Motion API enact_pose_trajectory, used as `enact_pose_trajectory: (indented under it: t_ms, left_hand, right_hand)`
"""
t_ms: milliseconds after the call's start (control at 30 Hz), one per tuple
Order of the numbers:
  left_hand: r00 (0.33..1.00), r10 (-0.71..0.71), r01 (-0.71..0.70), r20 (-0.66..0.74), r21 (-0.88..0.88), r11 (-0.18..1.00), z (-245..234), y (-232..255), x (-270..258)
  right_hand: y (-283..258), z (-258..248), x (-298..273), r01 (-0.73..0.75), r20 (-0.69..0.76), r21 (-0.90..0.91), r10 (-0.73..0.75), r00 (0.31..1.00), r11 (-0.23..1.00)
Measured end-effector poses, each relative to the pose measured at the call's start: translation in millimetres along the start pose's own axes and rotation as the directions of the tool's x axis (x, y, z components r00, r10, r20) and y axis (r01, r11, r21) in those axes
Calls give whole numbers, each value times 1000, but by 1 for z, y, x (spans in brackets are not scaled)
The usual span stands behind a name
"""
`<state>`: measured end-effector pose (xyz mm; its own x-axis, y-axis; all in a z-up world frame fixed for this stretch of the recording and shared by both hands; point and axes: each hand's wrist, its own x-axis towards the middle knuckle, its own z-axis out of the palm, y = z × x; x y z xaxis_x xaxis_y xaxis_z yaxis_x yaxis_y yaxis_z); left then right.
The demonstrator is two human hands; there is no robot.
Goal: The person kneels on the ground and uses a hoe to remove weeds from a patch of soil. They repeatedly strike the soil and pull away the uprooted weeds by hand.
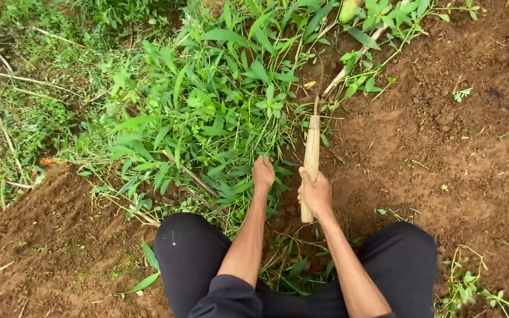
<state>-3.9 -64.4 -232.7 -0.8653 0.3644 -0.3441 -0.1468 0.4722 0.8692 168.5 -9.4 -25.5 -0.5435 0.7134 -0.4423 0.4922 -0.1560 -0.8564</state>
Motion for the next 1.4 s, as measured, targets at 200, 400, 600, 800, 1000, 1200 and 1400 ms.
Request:
enact_pose_trajectory:
  t_ms: [200, 400, 600, 800, 1000, 1200, 1400]
  left_hand:
    - [997, 64, -65, -30, -10, 998, 12, -8, 3]
    - [994, 56, -50, -92, 69, 996, 24, -9, 12]
    - [987, 89, -78, -134, 86, 993, 20, -1, 3]
    - [985, 81, -79, -151, 21, 997, 24, -4, -3]
    - [989, 44, -42, -138, 17, 999, 16, 28, -28]
    - [991, -28, 9, -128, -149, 989, -8, 72, -63]
    - [997, 34, -37, -70, -30, 999, -22, 90, -75]
  right_hand:
    - [-70, -44, -10, 254, -221, 1, -247, 943, 967]
    - [-50, -77, 13, 596, -386, 208, -495, 779, 776]
    - [65, -9, 7, 78, 3, 83, -79, 997, 993]
    - [30, -37, -24, -7, 40, 209, -2, 999, 978]
    - [33, -52, -52, 46, -81, -76, -52, 995, 996]
    - [-14, -70, -83, 301, -268, -151, -332, 904, 942]
    - [-33, -101, -24, 711, -417, 239, -592, 690, 661]
